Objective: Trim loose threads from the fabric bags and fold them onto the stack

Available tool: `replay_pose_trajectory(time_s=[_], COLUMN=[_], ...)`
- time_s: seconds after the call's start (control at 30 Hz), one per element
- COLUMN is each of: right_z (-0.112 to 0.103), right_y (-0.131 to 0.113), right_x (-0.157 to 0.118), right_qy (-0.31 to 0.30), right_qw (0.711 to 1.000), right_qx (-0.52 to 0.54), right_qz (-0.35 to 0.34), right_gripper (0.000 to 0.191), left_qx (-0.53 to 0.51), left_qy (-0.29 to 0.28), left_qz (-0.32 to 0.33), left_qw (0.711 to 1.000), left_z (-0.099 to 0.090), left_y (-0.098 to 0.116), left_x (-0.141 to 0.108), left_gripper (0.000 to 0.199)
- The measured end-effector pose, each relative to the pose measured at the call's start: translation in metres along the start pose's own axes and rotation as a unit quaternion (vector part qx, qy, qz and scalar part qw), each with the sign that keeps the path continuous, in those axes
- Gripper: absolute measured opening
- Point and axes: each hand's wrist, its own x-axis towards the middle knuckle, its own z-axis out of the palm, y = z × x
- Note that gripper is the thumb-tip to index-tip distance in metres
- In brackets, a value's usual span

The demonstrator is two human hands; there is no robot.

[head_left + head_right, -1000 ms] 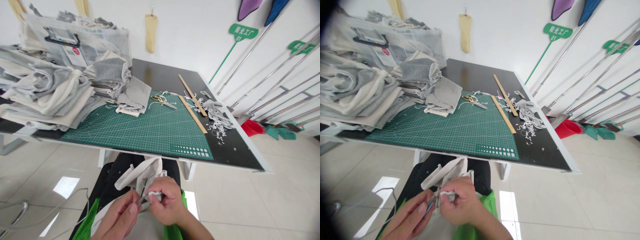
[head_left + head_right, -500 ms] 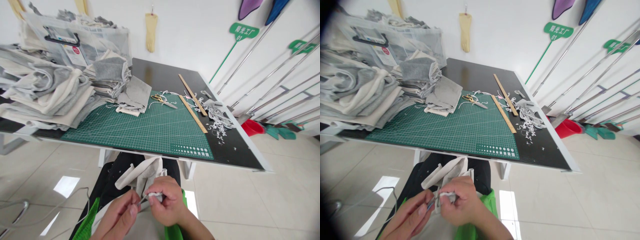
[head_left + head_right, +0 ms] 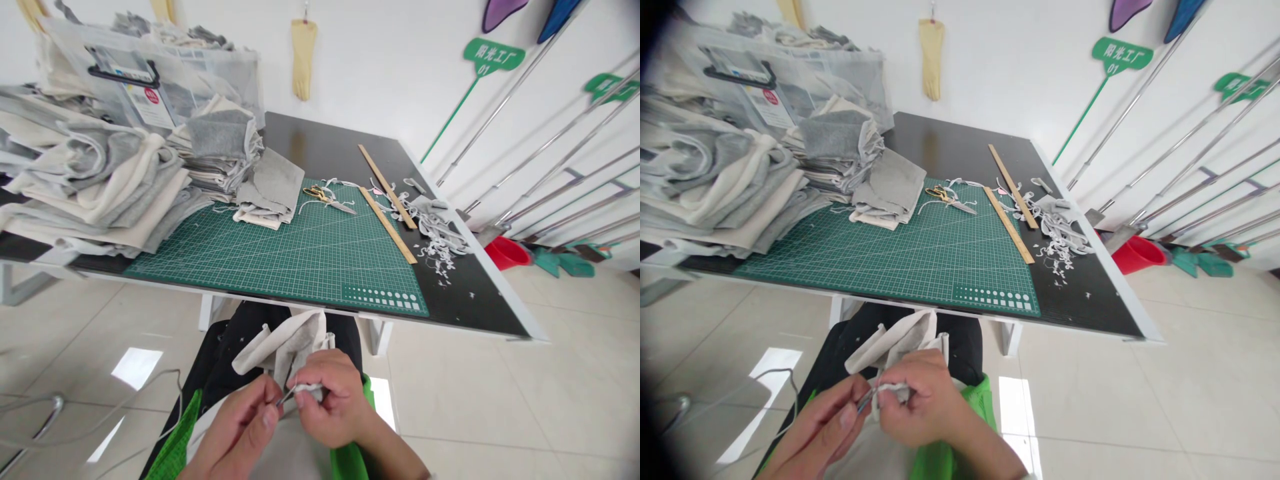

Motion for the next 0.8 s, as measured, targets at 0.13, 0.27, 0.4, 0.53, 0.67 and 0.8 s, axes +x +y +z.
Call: replay_pose_trajectory(time_s=[0.13, 0.27, 0.4, 0.53, 0.67, 0.8], right_z=[0.000, -0.001, -0.002, -0.004, -0.004, -0.003], right_y=[-0.001, -0.002, -0.003, -0.004, -0.004, -0.001], right_x=[0.001, 0.001, 0.001, 0.002, 0.002, 0.001], right_qy=[-0.001, 0.000, -0.006, -0.012, -0.023, -0.020], right_qw=[1.000, 1.000, 1.000, 1.000, 1.000, 1.000], right_qx=[0.002, 0.009, 0.008, 0.005, 0.010, 0.012], right_qz=[0.005, 0.006, 0.008, 0.014, 0.017, 0.011], right_gripper=[0.011, 0.011, 0.012, 0.013, 0.012, 0.012], left_qx=[-0.001, 0.050, 0.121, 0.135, 0.157, 0.163], left_qy=[0.001, 0.002, -0.006, -0.004, -0.018, -0.027], left_qz=[-0.013, 0.013, 0.062, 0.073, 0.073, 0.077], left_qw=[1.000, 0.999, 0.991, 0.988, 0.985, 0.983], left_z=[0.000, -0.002, -0.005, -0.007, -0.008, -0.010], left_y=[0.001, 0.004, 0.007, 0.007, 0.007, 0.008], left_x=[-0.001, 0.000, 0.001, 0.002, 0.002, 0.001], left_gripper=[0.043, 0.043, 0.042, 0.040, 0.039, 0.038])
